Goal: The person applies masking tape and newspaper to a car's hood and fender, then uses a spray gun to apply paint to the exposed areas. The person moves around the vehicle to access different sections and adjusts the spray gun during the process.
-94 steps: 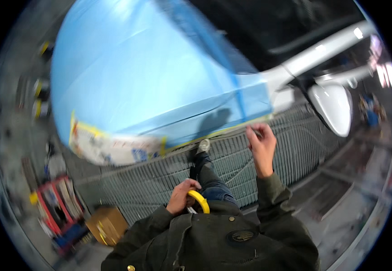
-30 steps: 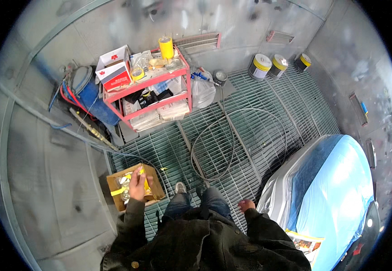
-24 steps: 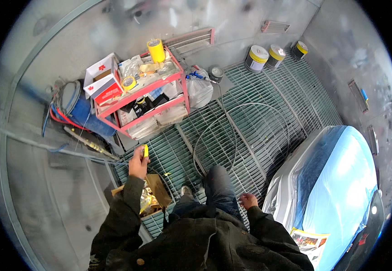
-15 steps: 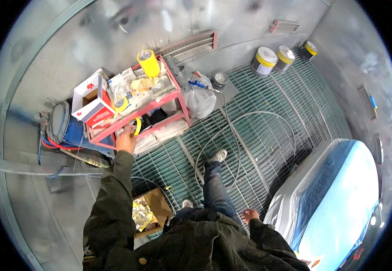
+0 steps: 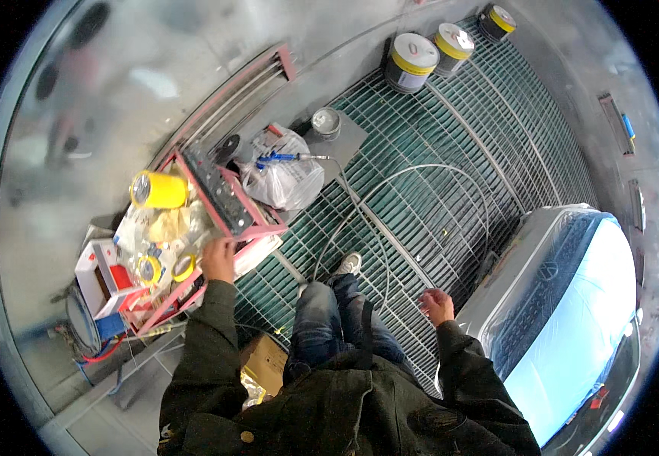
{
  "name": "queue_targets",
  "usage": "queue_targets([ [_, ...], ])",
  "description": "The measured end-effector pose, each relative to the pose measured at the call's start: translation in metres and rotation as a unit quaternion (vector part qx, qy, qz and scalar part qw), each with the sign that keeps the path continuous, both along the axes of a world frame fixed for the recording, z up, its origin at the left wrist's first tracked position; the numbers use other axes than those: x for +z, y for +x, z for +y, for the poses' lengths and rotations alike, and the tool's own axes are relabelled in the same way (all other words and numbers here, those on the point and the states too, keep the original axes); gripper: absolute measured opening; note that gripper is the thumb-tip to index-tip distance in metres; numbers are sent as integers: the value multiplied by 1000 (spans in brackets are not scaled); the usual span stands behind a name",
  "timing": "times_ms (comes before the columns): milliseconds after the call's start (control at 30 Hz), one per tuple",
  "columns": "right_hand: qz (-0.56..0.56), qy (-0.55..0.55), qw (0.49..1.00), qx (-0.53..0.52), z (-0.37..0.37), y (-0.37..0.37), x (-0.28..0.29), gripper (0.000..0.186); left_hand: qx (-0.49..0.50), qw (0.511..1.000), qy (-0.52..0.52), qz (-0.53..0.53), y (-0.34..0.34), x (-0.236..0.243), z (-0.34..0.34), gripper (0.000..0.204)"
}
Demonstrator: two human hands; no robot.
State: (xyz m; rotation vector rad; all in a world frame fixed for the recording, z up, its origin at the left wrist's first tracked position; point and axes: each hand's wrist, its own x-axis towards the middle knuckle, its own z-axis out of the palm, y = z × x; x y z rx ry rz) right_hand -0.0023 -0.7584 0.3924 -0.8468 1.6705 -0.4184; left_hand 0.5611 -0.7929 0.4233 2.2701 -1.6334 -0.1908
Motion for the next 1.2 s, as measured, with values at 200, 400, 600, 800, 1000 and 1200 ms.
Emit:
queue_targets([
  [200, -3, 98, 994, -54, 6, 18, -1, 22, -86, 987, 116, 64, -47, -45, -120, 29],
  [400, 81, 203, 962, -164, 75, 7, -8, 25, -69, 967, 236, 59, 5, -227, -222, 45],
  [600, 106, 340, 917, -181, 72, 64, 18, 26, -118, 924, 358, -65, 91, -360, -306, 84],
  [800, 172, 370, 912, -42, 5, 130, 3, 31, -204, 908, 360, -66, 139, -422, -345, 56],
  [1000, 130, 396, 891, -179, -11, 140, -9, 28, -231, 853, 461, -81, 109, -418, -384, 32],
  [1200, 105, 337, 914, -200, -1, 136, -11, 28, -250, 841, 440, -190, 66, -379, -364, 35],
])
